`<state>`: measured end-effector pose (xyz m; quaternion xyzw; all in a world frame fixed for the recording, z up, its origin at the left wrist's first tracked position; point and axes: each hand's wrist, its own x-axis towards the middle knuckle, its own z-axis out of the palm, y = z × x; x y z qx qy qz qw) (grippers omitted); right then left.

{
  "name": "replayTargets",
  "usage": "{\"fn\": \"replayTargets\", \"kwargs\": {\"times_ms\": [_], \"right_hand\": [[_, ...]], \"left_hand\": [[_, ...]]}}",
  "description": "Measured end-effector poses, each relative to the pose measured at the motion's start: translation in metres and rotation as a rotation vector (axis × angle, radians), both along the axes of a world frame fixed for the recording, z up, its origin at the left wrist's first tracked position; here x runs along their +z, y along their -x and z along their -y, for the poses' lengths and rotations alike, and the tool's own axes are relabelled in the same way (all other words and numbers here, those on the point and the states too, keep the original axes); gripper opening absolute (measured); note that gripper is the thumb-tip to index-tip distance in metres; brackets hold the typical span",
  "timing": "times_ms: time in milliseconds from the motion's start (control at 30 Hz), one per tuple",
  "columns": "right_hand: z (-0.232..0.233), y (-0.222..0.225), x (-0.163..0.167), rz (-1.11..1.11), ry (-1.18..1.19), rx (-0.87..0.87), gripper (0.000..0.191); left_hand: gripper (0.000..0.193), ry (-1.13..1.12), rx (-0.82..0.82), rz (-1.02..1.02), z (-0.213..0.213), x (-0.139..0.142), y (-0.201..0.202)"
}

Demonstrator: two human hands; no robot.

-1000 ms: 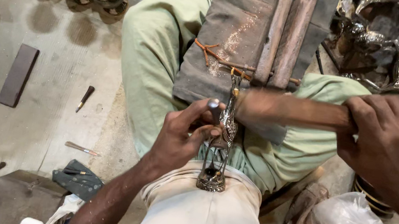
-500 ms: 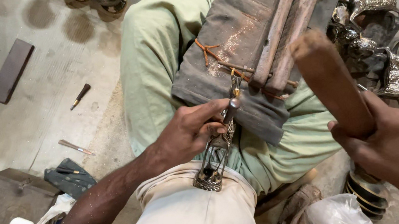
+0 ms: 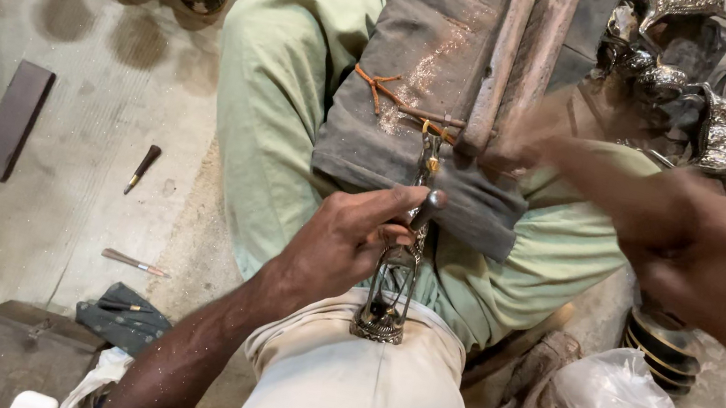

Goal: The person sits on the floor with a silver metal horse figurine on a cushioned lap board, holding a chisel against the figurine's surface and striking it with a wooden mallet to shape or decorate the metal. They reposition the chisel and turn the figurine between strikes, working over different areas of the piece.

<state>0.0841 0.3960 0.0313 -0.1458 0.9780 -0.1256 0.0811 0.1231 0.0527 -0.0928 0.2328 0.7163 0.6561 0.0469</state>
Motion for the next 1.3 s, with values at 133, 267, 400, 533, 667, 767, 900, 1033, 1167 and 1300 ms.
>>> {"fn": "replayTargets", "kwargs": {"times_ms": [133,267,400,533,667,767,900,1033,1167,1300], "right_hand": [[0.009,0.002,0.009,-0.207,-0.329,0.172,0.042],[0.013,0.011,0.011,0.011,-0.487,0.095,0.025],[0.013,0.012,0.016,-0.112,-0.201,0.15,0.044],[0.02,0.01,0.018,-0.003,-0.165,0.059,0.035],[0.026,0.012,0.024,-0.025,-0.074,0.011,0.033],[0.028,0.015,0.026,-0.081,-0.345,0.174,0.031],[0.026,0.015,0.027,-0.041,-0.225,0.082,0.038],[0.025,0.013,0.026,-0.006,-0.175,0.067,0.031],[0.024,0.011,0.027,-0.022,-0.235,0.071,0.037],[0.025,0.009,0.027,-0.209,-0.649,0.36,0.034]], "left_hand": [[0.062,0.052,0.006,0.054,0.0,-0.003,-0.003],[0.066,0.031,0.029,0.003,-0.001,-0.005,-0.006],[0.067,0.003,0.015,0.024,0.0,-0.006,-0.009],[0.07,-0.039,0.033,0.012,-0.002,-0.006,-0.011],[0.071,-0.045,0.049,0.001,-0.003,-0.006,-0.014],[0.072,0.005,0.07,-0.012,-0.002,-0.006,-0.017],[0.064,-0.01,0.055,-0.031,-0.003,-0.005,-0.019],[0.071,-0.005,0.062,-0.048,-0.004,-0.005,-0.021],[0.071,0.005,0.059,-0.07,-0.003,-0.006,-0.023],[0.07,0.078,0.071,-0.07,-0.004,-0.006,-0.023]]}}
